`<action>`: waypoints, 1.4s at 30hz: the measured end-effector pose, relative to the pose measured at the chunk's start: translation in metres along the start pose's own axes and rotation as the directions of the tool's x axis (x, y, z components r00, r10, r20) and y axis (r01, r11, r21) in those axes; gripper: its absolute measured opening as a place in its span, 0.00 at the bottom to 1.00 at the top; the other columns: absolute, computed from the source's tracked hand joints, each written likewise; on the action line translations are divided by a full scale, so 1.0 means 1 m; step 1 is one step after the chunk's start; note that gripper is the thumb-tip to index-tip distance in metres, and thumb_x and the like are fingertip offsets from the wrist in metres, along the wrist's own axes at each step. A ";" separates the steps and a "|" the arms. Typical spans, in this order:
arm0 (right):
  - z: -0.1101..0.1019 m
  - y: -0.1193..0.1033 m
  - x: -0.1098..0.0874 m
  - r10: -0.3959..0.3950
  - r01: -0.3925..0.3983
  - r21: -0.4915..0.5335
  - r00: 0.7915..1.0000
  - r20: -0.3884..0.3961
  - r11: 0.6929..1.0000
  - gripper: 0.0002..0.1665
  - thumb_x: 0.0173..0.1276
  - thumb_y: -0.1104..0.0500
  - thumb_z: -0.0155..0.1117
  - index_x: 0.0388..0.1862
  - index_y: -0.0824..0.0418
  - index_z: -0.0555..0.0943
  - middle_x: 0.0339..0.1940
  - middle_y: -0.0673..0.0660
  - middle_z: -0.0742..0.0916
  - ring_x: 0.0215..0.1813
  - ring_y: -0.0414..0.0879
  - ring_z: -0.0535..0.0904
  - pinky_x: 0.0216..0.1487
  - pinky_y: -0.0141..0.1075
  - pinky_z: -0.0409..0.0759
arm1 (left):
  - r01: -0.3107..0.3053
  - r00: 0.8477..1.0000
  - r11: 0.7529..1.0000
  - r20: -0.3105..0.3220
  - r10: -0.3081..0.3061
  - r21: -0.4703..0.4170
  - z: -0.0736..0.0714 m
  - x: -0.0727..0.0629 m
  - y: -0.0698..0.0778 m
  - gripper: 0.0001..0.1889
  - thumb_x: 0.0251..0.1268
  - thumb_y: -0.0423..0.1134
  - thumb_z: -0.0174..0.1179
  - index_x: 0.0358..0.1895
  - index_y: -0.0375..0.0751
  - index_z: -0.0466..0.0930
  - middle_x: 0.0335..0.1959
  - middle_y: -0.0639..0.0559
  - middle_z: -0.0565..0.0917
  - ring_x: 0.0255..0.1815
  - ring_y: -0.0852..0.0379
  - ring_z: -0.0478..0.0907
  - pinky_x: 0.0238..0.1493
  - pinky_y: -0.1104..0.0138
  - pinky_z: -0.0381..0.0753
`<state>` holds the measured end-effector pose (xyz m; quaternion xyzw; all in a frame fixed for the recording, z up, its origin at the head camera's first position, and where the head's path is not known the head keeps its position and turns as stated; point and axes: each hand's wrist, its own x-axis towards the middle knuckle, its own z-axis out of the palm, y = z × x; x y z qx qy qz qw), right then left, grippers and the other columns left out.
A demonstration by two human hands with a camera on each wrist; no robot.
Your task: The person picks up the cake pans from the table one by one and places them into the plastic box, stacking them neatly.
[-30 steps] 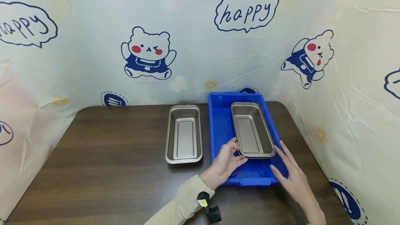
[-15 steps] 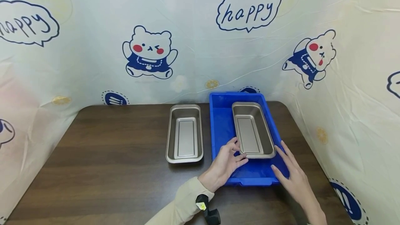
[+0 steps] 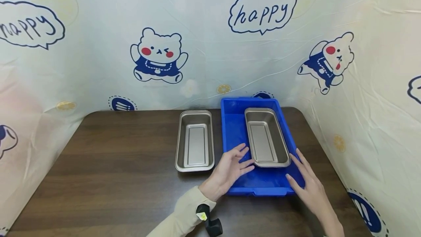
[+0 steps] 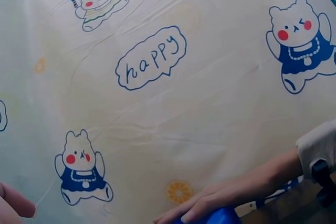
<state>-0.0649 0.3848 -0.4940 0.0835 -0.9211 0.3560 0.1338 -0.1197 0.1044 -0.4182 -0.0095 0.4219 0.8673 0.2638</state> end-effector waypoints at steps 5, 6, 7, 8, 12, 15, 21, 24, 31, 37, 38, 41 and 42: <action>0.000 0.001 0.000 0.005 -0.005 -0.003 1.000 0.004 1.000 0.41 0.75 0.62 0.68 0.85 0.52 0.66 0.88 0.54 0.59 0.80 0.21 0.46 0.70 0.81 0.53 | -0.009 0.999 1.000 0.053 0.008 0.022 -0.015 -0.004 0.006 0.38 0.70 0.33 0.41 0.84 0.26 0.46 0.84 0.29 0.52 0.79 0.24 0.58 0.79 0.41 0.60; 0.000 0.001 0.000 0.006 -0.006 -0.003 1.000 0.005 1.000 0.41 0.76 0.62 0.68 0.85 0.52 0.66 0.88 0.54 0.58 0.80 0.21 0.46 0.69 0.81 0.53 | -0.010 0.998 1.000 0.061 0.008 0.027 -0.017 -0.005 0.008 0.38 0.71 0.33 0.41 0.84 0.26 0.47 0.84 0.29 0.52 0.79 0.25 0.58 0.79 0.41 0.60; 0.000 0.001 0.001 0.007 -0.007 -0.004 1.000 0.005 1.000 0.42 0.76 0.62 0.68 0.85 0.52 0.66 0.88 0.54 0.58 0.80 0.21 0.46 0.69 0.81 0.53 | -0.010 0.998 1.000 0.066 0.009 0.025 -0.020 -0.005 0.009 0.38 0.72 0.33 0.41 0.84 0.26 0.47 0.84 0.29 0.53 0.79 0.25 0.58 0.79 0.41 0.60; -0.001 0.001 0.001 0.007 -0.007 -0.004 1.000 0.005 1.000 0.42 0.76 0.62 0.68 0.85 0.51 0.66 0.88 0.54 0.58 0.80 0.21 0.46 0.69 0.82 0.53 | -0.012 0.998 1.000 0.069 0.010 0.027 -0.022 -0.007 0.010 0.37 0.72 0.33 0.41 0.84 0.26 0.47 0.84 0.29 0.53 0.79 0.25 0.59 0.79 0.41 0.60; 0.000 0.000 0.000 0.005 -0.005 -0.002 1.000 0.002 1.000 0.41 0.76 0.62 0.68 0.85 0.52 0.66 0.88 0.54 0.59 0.79 0.21 0.47 0.70 0.80 0.53 | -0.013 0.997 1.000 0.076 0.012 0.020 -0.031 -0.011 0.015 0.36 0.73 0.34 0.41 0.83 0.27 0.49 0.84 0.30 0.56 0.80 0.26 0.59 0.79 0.41 0.60; 0.000 0.000 0.000 0.009 -0.009 -0.005 1.000 0.005 1.000 0.41 0.76 0.61 0.68 0.85 0.52 0.66 0.88 0.54 0.59 0.79 0.21 0.47 0.70 0.80 0.54 | -0.020 0.996 1.000 0.084 0.018 0.020 -0.037 -0.014 0.019 0.36 0.74 0.34 0.42 0.83 0.27 0.50 0.83 0.31 0.57 0.79 0.27 0.60 0.79 0.41 0.61; 0.000 0.000 -0.002 0.031 -0.031 -0.015 0.999 0.019 0.999 0.41 0.77 0.60 0.67 0.85 0.50 0.64 0.89 0.53 0.58 0.79 0.19 0.45 0.65 0.83 0.56 | -0.021 0.995 1.000 0.101 0.020 0.009 -0.050 -0.017 0.025 0.36 0.74 0.35 0.42 0.83 0.27 0.51 0.84 0.31 0.56 0.80 0.28 0.60 0.79 0.41 0.60; 0.000 0.000 -0.002 0.033 -0.032 -0.017 0.999 0.019 0.999 0.41 0.77 0.60 0.67 0.85 0.50 0.64 0.89 0.52 0.57 0.79 0.19 0.46 0.64 0.84 0.56 | -0.021 0.994 1.000 0.110 0.022 -0.004 -0.057 -0.019 0.029 0.36 0.73 0.35 0.41 0.83 0.27 0.52 0.84 0.31 0.56 0.80 0.28 0.59 0.80 0.42 0.58; -0.001 0.000 -0.001 0.027 -0.027 -0.015 1.000 0.008 1.000 0.41 0.76 0.60 0.68 0.85 0.50 0.66 0.88 0.52 0.59 0.79 0.20 0.47 0.64 0.83 0.56 | 0.004 0.984 0.999 0.181 0.004 -0.043 -0.073 -0.029 0.034 0.36 0.74 0.36 0.39 0.83 0.26 0.49 0.83 0.31 0.57 0.80 0.28 0.60 0.81 0.43 0.55; -0.001 0.001 -0.001 0.029 -0.029 -0.020 1.000 0.007 0.999 0.41 0.77 0.60 0.67 0.85 0.50 0.65 0.88 0.52 0.58 0.78 0.19 0.46 0.64 0.84 0.56 | 0.024 0.976 0.998 0.216 -0.010 -0.061 -0.086 -0.036 0.037 0.35 0.76 0.35 0.35 0.84 0.26 0.46 0.84 0.31 0.55 0.80 0.27 0.59 0.81 0.45 0.57; 0.000 0.001 0.000 0.027 -0.027 -0.020 1.000 0.005 0.999 0.41 0.77 0.60 0.68 0.85 0.50 0.65 0.88 0.52 0.58 0.78 0.19 0.46 0.64 0.84 0.57 | 0.026 0.976 0.998 0.219 -0.012 -0.062 -0.089 -0.037 0.038 0.35 0.76 0.35 0.35 0.84 0.26 0.45 0.84 0.30 0.55 0.80 0.26 0.58 0.81 0.45 0.57; 0.000 0.001 0.000 0.022 -0.022 -0.015 1.000 0.004 1.000 0.41 0.76 0.61 0.68 0.85 0.51 0.66 0.88 0.53 0.59 0.78 0.19 0.46 0.64 0.84 0.56 | 0.027 0.974 0.998 0.225 -0.013 -0.059 -0.099 -0.040 0.041 0.35 0.77 0.34 0.32 0.84 0.25 0.44 0.84 0.29 0.52 0.81 0.25 0.55 0.82 0.44 0.54; 0.000 0.001 0.000 0.022 -0.022 -0.015 1.000 0.004 1.000 0.41 0.76 0.61 0.68 0.85 0.51 0.66 0.88 0.53 0.59 0.78 0.19 0.46 0.64 0.84 0.56 | 0.029 0.974 0.998 0.224 -0.015 -0.059 -0.102 -0.041 0.042 0.35 0.77 0.35 0.32 0.84 0.25 0.43 0.84 0.29 0.52 0.81 0.25 0.54 0.82 0.44 0.54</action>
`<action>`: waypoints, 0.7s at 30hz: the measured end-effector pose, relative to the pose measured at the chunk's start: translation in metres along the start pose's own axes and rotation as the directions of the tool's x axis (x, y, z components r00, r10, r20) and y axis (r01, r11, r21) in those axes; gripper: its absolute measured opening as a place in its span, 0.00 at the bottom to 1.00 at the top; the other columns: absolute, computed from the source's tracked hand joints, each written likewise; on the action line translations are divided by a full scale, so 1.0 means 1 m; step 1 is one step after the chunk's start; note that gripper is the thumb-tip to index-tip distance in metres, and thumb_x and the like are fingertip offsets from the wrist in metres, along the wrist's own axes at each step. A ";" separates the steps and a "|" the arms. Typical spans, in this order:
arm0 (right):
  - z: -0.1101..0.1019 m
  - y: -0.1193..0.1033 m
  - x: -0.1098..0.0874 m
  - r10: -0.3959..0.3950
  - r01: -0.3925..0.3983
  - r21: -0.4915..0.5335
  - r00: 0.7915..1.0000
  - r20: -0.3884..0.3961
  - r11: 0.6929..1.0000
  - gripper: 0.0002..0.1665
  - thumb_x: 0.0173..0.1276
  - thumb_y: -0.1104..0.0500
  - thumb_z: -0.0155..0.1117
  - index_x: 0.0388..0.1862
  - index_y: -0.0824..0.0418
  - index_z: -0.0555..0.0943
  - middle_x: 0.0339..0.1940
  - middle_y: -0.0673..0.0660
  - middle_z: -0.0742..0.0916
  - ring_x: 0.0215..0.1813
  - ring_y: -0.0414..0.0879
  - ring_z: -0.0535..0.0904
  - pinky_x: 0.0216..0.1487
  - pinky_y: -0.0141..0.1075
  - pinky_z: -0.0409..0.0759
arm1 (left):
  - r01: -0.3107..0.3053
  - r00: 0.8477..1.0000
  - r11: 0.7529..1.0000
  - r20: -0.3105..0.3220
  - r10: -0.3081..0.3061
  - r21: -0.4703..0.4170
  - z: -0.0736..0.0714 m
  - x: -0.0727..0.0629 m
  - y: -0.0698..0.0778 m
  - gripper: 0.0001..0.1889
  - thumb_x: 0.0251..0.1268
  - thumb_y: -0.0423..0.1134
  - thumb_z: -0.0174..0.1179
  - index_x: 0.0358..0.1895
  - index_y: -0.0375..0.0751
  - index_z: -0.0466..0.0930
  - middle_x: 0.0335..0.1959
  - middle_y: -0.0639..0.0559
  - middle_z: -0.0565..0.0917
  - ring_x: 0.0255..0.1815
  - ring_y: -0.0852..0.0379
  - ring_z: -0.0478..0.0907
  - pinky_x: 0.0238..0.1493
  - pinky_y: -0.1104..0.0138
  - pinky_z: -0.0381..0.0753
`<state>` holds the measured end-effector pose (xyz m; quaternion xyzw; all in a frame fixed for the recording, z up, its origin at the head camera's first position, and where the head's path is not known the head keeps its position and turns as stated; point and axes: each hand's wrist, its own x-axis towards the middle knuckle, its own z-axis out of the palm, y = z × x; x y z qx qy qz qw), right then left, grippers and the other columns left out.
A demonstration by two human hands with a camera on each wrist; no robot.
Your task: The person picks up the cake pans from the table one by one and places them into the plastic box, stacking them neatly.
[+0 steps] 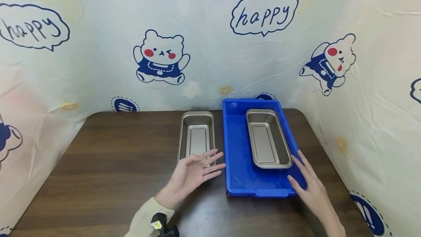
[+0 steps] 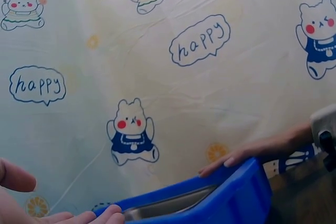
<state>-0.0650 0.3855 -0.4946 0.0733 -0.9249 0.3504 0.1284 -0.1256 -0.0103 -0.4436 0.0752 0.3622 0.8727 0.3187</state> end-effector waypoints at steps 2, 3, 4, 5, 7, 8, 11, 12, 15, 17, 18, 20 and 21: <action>0.000 0.000 0.000 -0.002 0.002 0.004 1.000 -0.001 1.000 0.41 0.76 0.61 0.67 0.85 0.51 0.66 0.88 0.53 0.59 0.78 0.19 0.46 0.64 0.84 0.56 | 0.001 1.000 1.000 -0.005 -0.001 0.003 -0.006 -0.003 0.002 0.35 0.77 0.35 0.31 0.84 0.24 0.42 0.84 0.29 0.52 0.81 0.25 0.53 0.82 0.44 0.53; 0.000 0.000 0.000 -0.002 0.002 0.005 1.000 0.000 1.000 0.41 0.77 0.61 0.67 0.85 0.51 0.66 0.88 0.52 0.59 0.78 0.19 0.46 0.64 0.84 0.56 | 0.001 1.000 1.000 -0.013 -0.001 0.005 -0.008 -0.005 0.003 0.35 0.77 0.35 0.31 0.84 0.24 0.42 0.84 0.28 0.51 0.81 0.24 0.53 0.82 0.44 0.53; 0.000 0.000 -0.001 -0.001 0.001 0.004 1.000 0.001 1.000 0.41 0.77 0.61 0.67 0.85 0.51 0.66 0.88 0.52 0.59 0.78 0.20 0.46 0.65 0.84 0.55 | 0.001 1.000 1.000 -0.020 -0.001 0.011 -0.010 -0.006 0.004 0.35 0.77 0.35 0.31 0.84 0.24 0.42 0.84 0.28 0.51 0.81 0.24 0.53 0.82 0.45 0.54; 0.000 0.000 -0.001 0.000 0.000 0.005 1.000 0.003 1.000 0.41 0.77 0.60 0.67 0.85 0.50 0.65 0.89 0.52 0.58 0.79 0.20 0.47 0.64 0.84 0.55 | -0.001 1.000 1.000 -0.027 0.002 0.016 -0.012 -0.008 0.005 0.35 0.77 0.35 0.31 0.84 0.24 0.42 0.84 0.28 0.51 0.81 0.24 0.53 0.82 0.45 0.55; -0.001 -0.001 -0.001 0.002 -0.002 0.007 1.000 0.008 1.000 0.40 0.77 0.60 0.67 0.85 0.50 0.65 0.89 0.52 0.58 0.80 0.23 0.47 0.64 0.84 0.55 | -0.013 0.998 0.999 -0.053 0.016 0.048 -0.016 -0.010 0.006 0.34 0.77 0.35 0.31 0.83 0.23 0.44 0.83 0.27 0.52 0.80 0.25 0.55 0.81 0.46 0.59; -0.001 -0.001 -0.001 0.003 -0.003 0.006 1.000 0.010 1.000 0.40 0.78 0.60 0.66 0.85 0.50 0.65 0.89 0.51 0.58 0.81 0.24 0.47 0.64 0.84 0.55 | -0.022 0.997 0.997 -0.070 0.028 0.074 -0.018 -0.012 0.006 0.34 0.77 0.35 0.32 0.82 0.22 0.46 0.82 0.26 0.55 0.79 0.25 0.58 0.80 0.48 0.62; 0.000 0.000 -0.001 0.002 -0.002 0.002 1.000 0.016 1.000 0.40 0.78 0.59 0.66 0.86 0.51 0.64 0.89 0.51 0.57 0.82 0.25 0.46 0.64 0.85 0.55 | -0.052 0.987 0.982 -0.142 0.079 0.180 -0.022 -0.016 0.007 0.32 0.76 0.35 0.35 0.79 0.20 0.54 0.75 0.25 0.69 0.72 0.30 0.72 0.72 0.53 0.75; 0.000 0.000 -0.001 0.003 -0.003 0.001 1.000 0.018 1.000 0.40 0.78 0.59 0.65 0.86 0.51 0.64 0.89 0.51 0.57 0.81 0.24 0.46 0.63 0.85 0.55 | -0.058 0.982 0.976 -0.165 0.094 0.212 -0.023 -0.017 0.006 0.32 0.76 0.35 0.37 0.78 0.20 0.56 0.72 0.26 0.74 0.68 0.32 0.77 0.68 0.55 0.78; 0.001 0.000 -0.001 0.004 -0.004 0.000 1.000 0.019 1.000 0.40 0.78 0.59 0.65 0.86 0.51 0.64 0.89 0.52 0.57 0.81 0.24 0.46 0.63 0.85 0.55 | -0.064 0.970 0.963 -0.210 0.122 0.261 -0.027 -0.022 0.007 0.31 0.76 0.35 0.39 0.76 0.18 0.59 0.64 0.33 0.81 0.58 0.42 0.84 0.60 0.59 0.82; 0.001 0.000 -0.001 0.005 -0.005 0.002 1.000 0.018 1.000 0.40 0.78 0.59 0.66 0.85 0.51 0.64 0.89 0.52 0.57 0.83 0.27 0.47 0.63 0.85 0.55 | -0.063 0.968 0.964 -0.220 0.123 0.259 -0.030 -0.025 0.008 0.31 0.76 0.35 0.38 0.76 0.18 0.58 0.64 0.33 0.81 0.56 0.46 0.84 0.59 0.60 0.82; 0.001 0.000 -0.001 0.008 -0.008 0.002 1.000 0.018 1.000 0.40 0.78 0.59 0.66 0.85 0.50 0.64 0.89 0.51 0.57 0.83 0.29 0.47 0.63 0.85 0.55 | -0.060 0.967 0.965 -0.225 0.119 0.256 -0.031 -0.026 0.008 0.31 0.77 0.35 0.38 0.76 0.18 0.58 0.65 0.32 0.80 0.55 0.46 0.84 0.59 0.61 0.82; 0.001 -0.001 -0.001 0.010 -0.010 0.001 1.000 0.018 1.000 0.40 0.78 0.59 0.66 0.85 0.50 0.64 0.89 0.51 0.57 0.84 0.32 0.47 0.64 0.84 0.55 | -0.052 0.966 0.966 -0.231 0.113 0.254 -0.035 -0.029 0.010 0.31 0.77 0.35 0.38 0.76 0.18 0.57 0.68 0.30 0.78 0.56 0.47 0.84 0.60 0.61 0.82; 0.001 -0.001 -0.001 0.011 -0.011 0.002 1.000 0.018 1.000 0.40 0.78 0.59 0.66 0.85 0.50 0.64 0.89 0.51 0.57 0.84 0.31 0.47 0.64 0.84 0.55 | -0.047 0.966 0.966 -0.236 0.109 0.254 -0.036 -0.031 0.011 0.31 0.77 0.35 0.38 0.76 0.18 0.57 0.69 0.30 0.77 0.56 0.47 0.84 0.60 0.61 0.82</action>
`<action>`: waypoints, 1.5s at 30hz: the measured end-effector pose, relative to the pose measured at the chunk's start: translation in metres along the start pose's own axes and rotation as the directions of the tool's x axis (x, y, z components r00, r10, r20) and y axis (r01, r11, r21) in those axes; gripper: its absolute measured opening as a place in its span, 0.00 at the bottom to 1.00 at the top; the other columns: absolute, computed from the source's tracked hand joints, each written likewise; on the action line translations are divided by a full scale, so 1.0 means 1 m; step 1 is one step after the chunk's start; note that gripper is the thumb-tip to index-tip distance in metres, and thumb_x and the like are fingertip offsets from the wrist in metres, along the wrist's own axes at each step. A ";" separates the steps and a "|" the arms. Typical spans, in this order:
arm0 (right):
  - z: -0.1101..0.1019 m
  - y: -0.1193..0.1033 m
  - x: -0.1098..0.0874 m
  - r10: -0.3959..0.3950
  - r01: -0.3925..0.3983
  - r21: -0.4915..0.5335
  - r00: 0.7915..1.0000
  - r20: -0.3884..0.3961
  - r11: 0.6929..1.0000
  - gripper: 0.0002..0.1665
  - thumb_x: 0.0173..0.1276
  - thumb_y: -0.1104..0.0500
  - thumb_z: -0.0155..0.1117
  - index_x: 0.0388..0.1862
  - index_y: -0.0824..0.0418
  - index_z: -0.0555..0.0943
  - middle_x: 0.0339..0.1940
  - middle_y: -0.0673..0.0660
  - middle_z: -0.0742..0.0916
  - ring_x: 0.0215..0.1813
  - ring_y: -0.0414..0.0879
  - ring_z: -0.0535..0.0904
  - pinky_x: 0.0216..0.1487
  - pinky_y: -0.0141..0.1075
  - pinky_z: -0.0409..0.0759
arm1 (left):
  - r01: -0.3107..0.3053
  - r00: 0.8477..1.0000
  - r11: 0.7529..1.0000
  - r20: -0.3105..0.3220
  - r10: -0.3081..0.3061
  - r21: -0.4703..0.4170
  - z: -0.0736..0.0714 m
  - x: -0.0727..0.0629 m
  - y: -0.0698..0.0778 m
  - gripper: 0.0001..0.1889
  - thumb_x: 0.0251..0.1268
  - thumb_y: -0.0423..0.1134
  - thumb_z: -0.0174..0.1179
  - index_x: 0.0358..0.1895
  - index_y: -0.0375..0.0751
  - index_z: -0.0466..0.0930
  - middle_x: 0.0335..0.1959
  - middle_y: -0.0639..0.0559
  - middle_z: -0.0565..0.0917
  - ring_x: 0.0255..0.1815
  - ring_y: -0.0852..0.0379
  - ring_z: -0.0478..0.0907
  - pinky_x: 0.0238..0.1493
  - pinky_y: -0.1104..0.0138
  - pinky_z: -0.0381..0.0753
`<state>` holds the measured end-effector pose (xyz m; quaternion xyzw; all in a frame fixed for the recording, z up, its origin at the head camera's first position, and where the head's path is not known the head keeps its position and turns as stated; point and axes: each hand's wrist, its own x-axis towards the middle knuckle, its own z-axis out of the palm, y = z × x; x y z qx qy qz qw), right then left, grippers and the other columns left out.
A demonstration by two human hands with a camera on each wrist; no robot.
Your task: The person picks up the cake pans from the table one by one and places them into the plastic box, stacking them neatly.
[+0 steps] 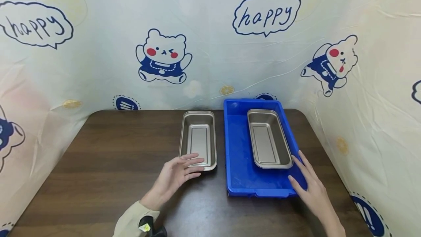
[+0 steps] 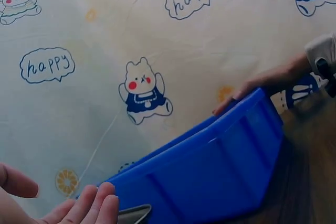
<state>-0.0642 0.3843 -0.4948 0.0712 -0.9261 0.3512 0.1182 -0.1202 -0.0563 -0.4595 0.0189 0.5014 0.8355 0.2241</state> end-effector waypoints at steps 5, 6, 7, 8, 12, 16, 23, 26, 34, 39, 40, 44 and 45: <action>0.000 0.001 0.001 0.000 0.000 -0.004 1.000 -0.009 1.000 0.40 0.77 0.60 0.67 0.85 0.51 0.65 0.89 0.53 0.58 0.79 0.21 0.45 0.64 0.84 0.55 | -0.002 0.999 1.000 -0.043 0.002 0.002 -0.011 -0.003 0.005 0.29 0.77 0.35 0.38 0.74 0.19 0.61 0.62 0.34 0.82 0.54 0.47 0.84 0.59 0.60 0.82; 0.000 0.001 0.001 0.000 0.000 -0.004 1.000 -0.010 1.000 0.40 0.77 0.60 0.67 0.85 0.51 0.65 0.88 0.53 0.58 0.79 0.20 0.45 0.64 0.84 0.56 | -0.004 0.998 1.000 -0.055 0.004 0.001 -0.013 -0.004 0.005 0.28 0.77 0.35 0.38 0.72 0.20 0.63 0.59 0.36 0.84 0.53 0.47 0.84 0.58 0.60 0.83; 0.000 0.001 0.001 0.000 0.000 -0.005 1.000 -0.010 1.000 0.40 0.77 0.60 0.67 0.85 0.51 0.65 0.88 0.53 0.58 0.79 0.19 0.45 0.64 0.84 0.56 | -0.008 0.998 1.000 -0.067 0.008 -0.002 -0.015 -0.004 0.006 0.27 0.77 0.35 0.38 0.71 0.20 0.64 0.56 0.38 0.85 0.52 0.47 0.84 0.58 0.60 0.83; 0.000 0.001 0.001 0.001 -0.001 -0.005 1.000 -0.009 1.000 0.40 0.77 0.60 0.67 0.85 0.51 0.65 0.88 0.53 0.58 0.78 0.19 0.45 0.64 0.84 0.56 | -0.011 0.997 1.000 -0.076 0.011 -0.002 -0.017 -0.005 0.007 0.26 0.77 0.35 0.37 0.70 0.20 0.65 0.54 0.40 0.85 0.51 0.48 0.84 0.57 0.60 0.83; 0.000 0.000 0.001 0.013 -0.013 -0.008 1.000 0.000 1.000 0.41 0.77 0.59 0.67 0.85 0.50 0.65 0.89 0.53 0.58 0.79 0.20 0.45 0.64 0.84 0.56 | -0.012 0.995 1.000 -0.095 0.014 0.015 -0.027 -0.006 0.011 0.25 0.78 0.35 0.37 0.69 0.19 0.64 0.49 0.44 0.85 0.49 0.49 0.84 0.56 0.61 0.83; 0.000 -0.001 0.001 0.026 -0.025 -0.009 1.000 0.009 1.000 0.41 0.78 0.59 0.66 0.86 0.49 0.64 0.89 0.53 0.57 0.85 0.36 0.47 0.63 0.84 0.56 | -0.015 0.994 0.999 -0.107 0.020 0.051 -0.038 -0.008 0.017 0.26 0.79 0.35 0.36 0.69 0.17 0.64 0.50 0.42 0.85 0.50 0.49 0.84 0.56 0.61 0.83; 0.000 -0.001 0.001 0.028 -0.028 -0.006 0.999 0.015 1.000 0.41 0.78 0.59 0.66 0.86 0.50 0.64 0.89 0.53 0.57 0.84 0.69 0.53 0.63 0.85 0.55 | 0.000 0.990 0.997 -0.144 0.010 0.071 -0.058 -0.011 0.018 0.24 0.80 0.36 0.36 0.66 0.20 0.67 0.50 0.42 0.84 0.49 0.50 0.83 0.55 0.61 0.84; 0.000 -0.002 0.001 0.031 -0.031 -0.007 0.999 0.015 0.999 0.41 0.78 0.59 0.66 0.86 0.50 0.64 0.89 0.53 0.57 0.84 0.69 0.53 0.63 0.85 0.55 | 0.011 0.985 0.998 -0.173 0.000 0.063 -0.063 -0.011 0.014 0.24 0.80 0.36 0.36 0.65 0.20 0.67 0.48 0.43 0.84 0.47 0.50 0.83 0.54 0.61 0.84; 0.001 0.001 0.000 0.023 -0.023 -0.018 1.000 0.001 1.000 0.41 0.77 0.60 0.67 0.85 0.50 0.65 0.89 0.54 0.58 0.82 0.25 0.45 0.64 0.84 0.56 | 0.019 0.963 0.996 -0.268 0.007 0.092 -0.069 -0.005 0.003 0.22 0.79 0.35 0.39 0.64 0.19 0.67 0.51 0.38 0.83 0.44 0.50 0.84 0.49 0.62 0.85; 0.001 0.001 0.000 0.026 -0.026 -0.016 1.000 0.002 1.000 0.41 0.77 0.59 0.67 0.85 0.50 0.65 0.89 0.54 0.58 0.82 0.25 0.45 0.63 0.85 0.55 | 0.011 0.958 0.993 -0.287 0.023 0.114 -0.068 -0.002 0.000 0.25 0.76 0.34 0.40 0.69 0.19 0.63 0.65 0.28 0.73 0.45 0.49 0.84 0.50 0.63 0.85; 0.001 0.001 0.001 0.026 -0.026 -0.016 1.000 0.001 1.000 0.41 0.77 0.59 0.66 0.85 0.49 0.65 0.89 0.54 0.58 0.82 0.25 0.45 0.63 0.85 0.55 | 0.001 0.959 0.993 -0.281 0.033 0.122 -0.067 -0.001 -0.001 0.26 0.76 0.34 0.40 0.70 0.19 0.62 0.69 0.26 0.69 0.46 0.49 0.84 0.50 0.62 0.85; 0.001 0.001 0.001 0.019 -0.019 -0.012 1.000 -0.004 1.000 0.40 0.77 0.60 0.67 0.85 0.50 0.65 0.89 0.54 0.58 0.82 0.24 0.45 0.63 0.85 0.55 | -0.006 0.967 0.984 -0.249 0.051 0.179 -0.066 0.003 -0.003 0.31 0.74 0.33 0.42 0.77 0.21 0.55 0.77 0.25 0.59 0.45 0.52 0.83 0.52 0.62 0.84; 0.001 0.001 0.001 0.014 -0.014 -0.010 1.000 -0.006 1.000 0.40 0.77 0.60 0.67 0.85 0.50 0.65 0.89 0.54 0.58 0.79 0.20 0.45 0.64 0.84 0.55 | -0.002 0.969 0.982 -0.243 0.049 0.189 -0.065 0.004 -0.003 0.32 0.74 0.33 0.42 0.78 0.22 0.54 0.78 0.26 0.58 0.44 0.53 0.83 0.52 0.62 0.84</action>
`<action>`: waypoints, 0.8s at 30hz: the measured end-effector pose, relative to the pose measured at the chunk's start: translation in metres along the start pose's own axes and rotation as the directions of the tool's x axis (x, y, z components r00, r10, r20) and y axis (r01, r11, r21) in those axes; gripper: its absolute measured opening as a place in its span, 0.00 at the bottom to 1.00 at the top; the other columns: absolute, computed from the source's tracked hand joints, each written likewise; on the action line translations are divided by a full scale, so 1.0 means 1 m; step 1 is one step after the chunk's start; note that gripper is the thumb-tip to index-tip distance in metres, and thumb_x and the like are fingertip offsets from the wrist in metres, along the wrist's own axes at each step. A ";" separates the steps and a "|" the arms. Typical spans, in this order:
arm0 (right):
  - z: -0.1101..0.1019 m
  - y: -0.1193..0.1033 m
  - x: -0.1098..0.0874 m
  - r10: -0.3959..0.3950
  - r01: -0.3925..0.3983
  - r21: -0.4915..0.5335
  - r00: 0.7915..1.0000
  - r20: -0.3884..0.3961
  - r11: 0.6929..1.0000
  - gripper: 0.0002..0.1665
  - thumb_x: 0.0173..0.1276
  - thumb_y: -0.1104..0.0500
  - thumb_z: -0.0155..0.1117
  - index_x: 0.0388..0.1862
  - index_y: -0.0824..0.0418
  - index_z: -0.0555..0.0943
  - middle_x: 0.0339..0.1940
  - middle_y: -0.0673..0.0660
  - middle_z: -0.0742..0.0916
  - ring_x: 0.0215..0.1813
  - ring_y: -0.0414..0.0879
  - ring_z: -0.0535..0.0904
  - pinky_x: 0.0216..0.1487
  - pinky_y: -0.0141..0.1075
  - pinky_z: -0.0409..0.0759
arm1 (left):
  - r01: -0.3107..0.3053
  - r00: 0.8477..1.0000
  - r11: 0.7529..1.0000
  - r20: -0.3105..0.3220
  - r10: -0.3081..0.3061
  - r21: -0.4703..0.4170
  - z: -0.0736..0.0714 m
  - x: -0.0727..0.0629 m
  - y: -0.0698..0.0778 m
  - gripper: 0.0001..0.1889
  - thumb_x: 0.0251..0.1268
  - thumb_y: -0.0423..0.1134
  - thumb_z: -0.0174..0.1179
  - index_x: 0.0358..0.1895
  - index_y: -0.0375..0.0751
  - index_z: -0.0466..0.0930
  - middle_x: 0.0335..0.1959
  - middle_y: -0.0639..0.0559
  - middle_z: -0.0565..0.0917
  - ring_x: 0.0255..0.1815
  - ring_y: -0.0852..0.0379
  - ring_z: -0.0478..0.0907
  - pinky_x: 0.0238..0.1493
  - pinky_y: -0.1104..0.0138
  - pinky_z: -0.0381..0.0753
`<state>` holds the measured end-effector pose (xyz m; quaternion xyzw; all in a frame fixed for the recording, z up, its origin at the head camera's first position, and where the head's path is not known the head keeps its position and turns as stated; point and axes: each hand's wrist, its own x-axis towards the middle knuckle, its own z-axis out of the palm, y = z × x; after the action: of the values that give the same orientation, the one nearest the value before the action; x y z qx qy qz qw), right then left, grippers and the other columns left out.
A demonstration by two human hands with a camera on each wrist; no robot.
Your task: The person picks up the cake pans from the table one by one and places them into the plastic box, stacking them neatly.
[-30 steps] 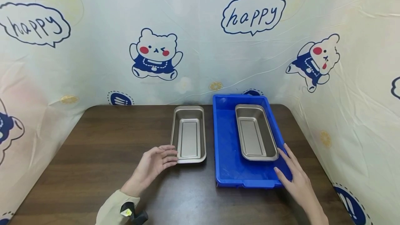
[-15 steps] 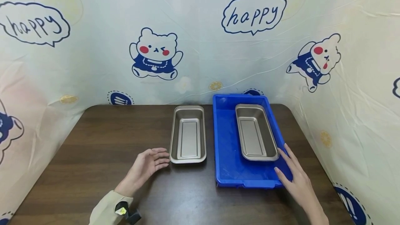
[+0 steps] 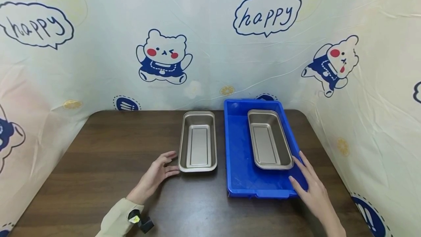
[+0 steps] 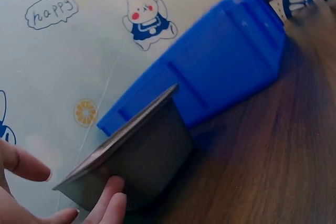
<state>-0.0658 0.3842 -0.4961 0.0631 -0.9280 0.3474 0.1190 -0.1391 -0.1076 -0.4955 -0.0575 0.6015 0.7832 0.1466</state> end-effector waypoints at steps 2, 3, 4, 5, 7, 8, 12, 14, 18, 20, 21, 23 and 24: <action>0.000 0.000 0.000 -0.001 0.001 0.002 1.000 0.000 1.000 0.40 0.77 0.60 0.67 0.85 0.50 0.65 0.89 0.54 0.58 0.79 0.20 0.45 0.64 0.84 0.55 | 0.006 1.000 1.000 0.019 -0.007 0.021 0.002 0.002 -0.002 0.33 0.74 0.33 0.43 0.79 0.22 0.52 0.79 0.27 0.57 0.43 0.53 0.83 0.52 0.61 0.84; 0.000 0.000 0.000 -0.001 0.001 0.002 1.000 0.000 1.000 0.40 0.77 0.60 0.66 0.85 0.50 0.65 0.89 0.54 0.58 0.79 0.20 0.45 0.64 0.84 0.55 | 0.007 0.999 1.000 0.031 -0.008 0.022 0.003 0.002 -0.004 0.34 0.74 0.33 0.44 0.80 0.23 0.52 0.80 0.27 0.56 0.44 0.53 0.83 0.52 0.61 0.84; 0.000 0.000 0.000 0.000 0.000 0.003 1.000 0.001 1.000 0.40 0.77 0.60 0.66 0.85 0.50 0.65 0.89 0.54 0.58 0.79 0.20 0.45 0.64 0.84 0.55 | 0.011 0.999 1.000 0.039 -0.012 0.022 0.004 0.003 -0.005 0.34 0.74 0.33 0.44 0.80 0.23 0.51 0.79 0.27 0.56 0.44 0.53 0.83 0.53 0.60 0.84; 0.000 -0.001 0.001 0.000 0.000 0.004 1.000 0.002 1.000 0.40 0.78 0.60 0.66 0.85 0.50 0.65 0.89 0.54 0.58 0.79 0.20 0.45 0.64 0.84 0.56 | 0.016 0.999 1.000 0.047 -0.017 0.021 0.005 0.003 -0.006 0.35 0.74 0.33 0.45 0.81 0.24 0.51 0.79 0.27 0.58 0.44 0.53 0.83 0.53 0.60 0.84; 0.000 -0.001 0.001 -0.002 0.002 0.008 1.000 0.001 1.000 0.40 0.78 0.60 0.66 0.85 0.50 0.65 0.89 0.54 0.58 0.79 0.20 0.45 0.64 0.84 0.55 | 0.023 0.998 0.999 0.063 -0.024 0.024 0.007 0.003 -0.007 0.36 0.74 0.32 0.47 0.82 0.25 0.49 0.78 0.26 0.59 0.45 0.53 0.83 0.55 0.58 0.84; -0.001 -0.001 0.001 -0.004 0.004 0.010 1.000 0.000 1.000 0.40 0.78 0.60 0.66 0.85 0.50 0.65 0.89 0.54 0.58 0.79 0.20 0.45 0.64 0.84 0.55 | 0.027 0.997 0.999 0.070 -0.029 0.024 0.008 0.003 -0.008 0.37 0.74 0.32 0.48 0.83 0.26 0.48 0.77 0.25 0.60 0.45 0.53 0.83 0.56 0.57 0.84; -0.001 -0.001 0.000 -0.010 0.010 0.015 1.000 -0.004 1.000 0.40 0.77 0.60 0.66 0.85 0.50 0.66 0.88 0.54 0.58 0.79 0.20 0.45 0.65 0.84 0.55 | 0.033 0.995 0.999 0.092 -0.036 0.026 0.011 0.003 -0.010 0.41 0.73 0.29 0.53 0.85 0.30 0.45 0.80 0.25 0.57 0.50 0.53 0.83 0.59 0.54 0.84; -0.001 -0.001 0.000 -0.008 0.008 0.015 1.000 -0.004 1.000 0.40 0.78 0.60 0.66 0.85 0.51 0.66 0.89 0.54 0.58 0.79 0.19 0.45 0.64 0.84 0.55 | 0.032 0.994 0.999 0.104 -0.034 0.019 0.013 0.004 -0.011 0.43 0.72 0.28 0.54 0.85 0.31 0.43 0.82 0.25 0.54 0.55 0.49 0.82 0.60 0.53 0.83; 0.000 -0.001 0.000 -0.004 0.004 0.013 1.000 -0.004 1.000 0.39 0.78 0.59 0.66 0.84 0.51 0.66 0.89 0.53 0.58 0.79 0.19 0.45 0.64 0.84 0.55 | 0.026 0.993 1.000 0.116 -0.026 -0.001 0.015 0.005 -0.014 0.44 0.72 0.27 0.56 0.86 0.32 0.42 0.83 0.26 0.50 0.62 0.42 0.79 0.61 0.52 0.83; 0.000 -0.001 0.000 -0.004 0.004 0.013 1.000 -0.005 1.000 0.39 0.78 0.59 0.66 0.84 0.51 0.66 0.89 0.53 0.58 0.79 0.20 0.45 0.64 0.84 0.55 | 0.023 0.992 1.000 0.121 -0.021 -0.018 0.016 0.005 -0.015 0.45 0.72 0.26 0.55 0.86 0.33 0.41 0.84 0.26 0.50 0.63 0.42 0.79 0.61 0.51 0.83; 0.000 -0.001 0.000 -0.006 0.006 0.014 1.000 -0.006 1.000 0.39 0.77 0.59 0.66 0.84 0.51 0.66 0.88 0.53 0.58 0.79 0.20 0.45 0.64 0.84 0.55 | 0.022 0.992 0.999 0.123 -0.019 -0.027 0.016 0.006 -0.016 0.45 0.72 0.26 0.55 0.86 0.33 0.41 0.83 0.26 0.50 0.63 0.42 0.79 0.62 0.51 0.83; 0.000 0.000 0.000 -0.009 0.009 0.015 1.000 -0.008 1.000 0.39 0.77 0.60 0.66 0.84 0.51 0.67 0.88 0.54 0.58 0.79 0.20 0.45 0.64 0.84 0.56 | 0.023 0.992 0.999 0.128 -0.017 -0.045 0.017 0.006 -0.017 0.45 0.72 0.25 0.55 0.86 0.33 0.40 0.83 0.26 0.50 0.62 0.43 0.79 0.62 0.50 0.82; 0.000 0.000 0.000 -0.010 0.010 0.014 1.000 -0.009 1.000 0.39 0.77 0.60 0.66 0.84 0.51 0.67 0.88 0.54 0.58 0.79 0.20 0.45 0.64 0.84 0.56 | 0.027 0.992 0.998 0.128 -0.020 -0.053 0.017 0.007 -0.018 0.45 0.72 0.24 0.55 0.87 0.33 0.40 0.83 0.26 0.50 0.62 0.43 0.79 0.63 0.50 0.82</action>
<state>-0.0655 0.3843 -0.4958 0.0671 -0.9246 0.3537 0.1245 -0.1385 -0.0857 -0.5094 -0.0183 0.5686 0.7997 0.1921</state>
